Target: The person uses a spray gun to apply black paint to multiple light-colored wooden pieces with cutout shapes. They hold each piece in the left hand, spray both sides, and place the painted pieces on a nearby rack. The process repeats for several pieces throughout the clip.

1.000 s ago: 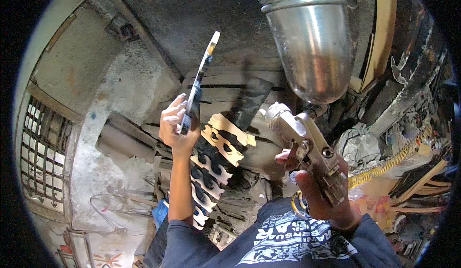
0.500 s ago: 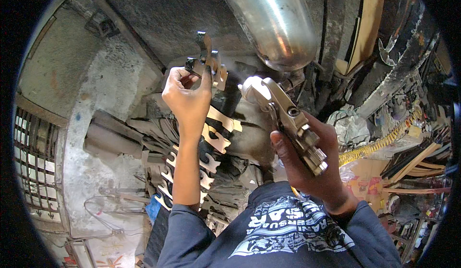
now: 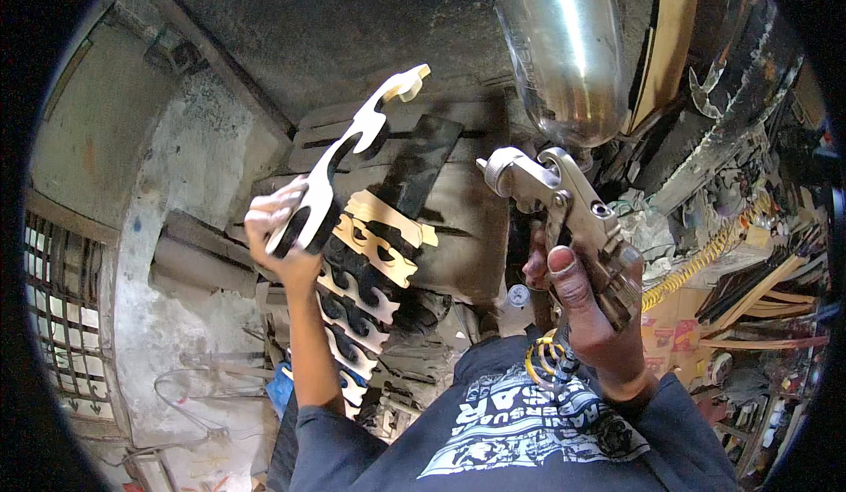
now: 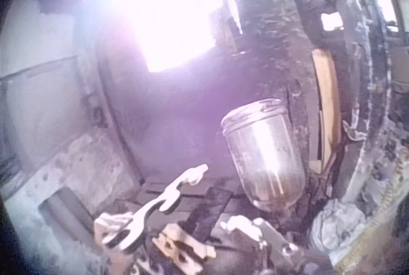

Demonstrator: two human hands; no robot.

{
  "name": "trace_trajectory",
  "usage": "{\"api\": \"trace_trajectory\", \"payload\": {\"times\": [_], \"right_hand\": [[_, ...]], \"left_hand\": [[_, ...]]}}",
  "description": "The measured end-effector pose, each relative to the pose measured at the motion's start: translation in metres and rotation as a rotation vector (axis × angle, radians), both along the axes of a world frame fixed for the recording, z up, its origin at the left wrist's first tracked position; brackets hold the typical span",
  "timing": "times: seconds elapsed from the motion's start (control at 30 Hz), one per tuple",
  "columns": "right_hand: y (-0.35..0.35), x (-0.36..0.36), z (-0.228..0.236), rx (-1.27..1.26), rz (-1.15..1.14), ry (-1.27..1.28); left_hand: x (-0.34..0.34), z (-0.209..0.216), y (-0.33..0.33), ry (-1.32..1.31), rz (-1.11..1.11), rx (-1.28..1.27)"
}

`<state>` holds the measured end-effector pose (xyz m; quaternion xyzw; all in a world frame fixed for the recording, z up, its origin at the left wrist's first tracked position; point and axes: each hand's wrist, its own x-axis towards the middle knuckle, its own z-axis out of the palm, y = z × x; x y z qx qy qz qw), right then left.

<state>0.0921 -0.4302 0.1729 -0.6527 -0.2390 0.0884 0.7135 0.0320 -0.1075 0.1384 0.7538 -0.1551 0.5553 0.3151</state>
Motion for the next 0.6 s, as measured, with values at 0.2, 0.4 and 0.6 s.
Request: {"api": "trace_trajectory", "payload": {"times": [0.2, 0.4, 0.6], "right_hand": [[0.000, -0.006, 0.001, 0.030, -0.024, 0.004], [0.013, -0.004, -0.001, -0.117, 0.034, -0.110], [0.022, -0.006, -0.003, 0.072, 0.078, -0.041]], "left_hand": [[-0.027, -0.003, 0.012, -0.079, -0.024, -0.081], [-0.037, 0.000, 0.001, -0.093, 0.074, -0.011], [-0.036, 0.000, -0.011, -0.073, 0.097, 0.103]]}}
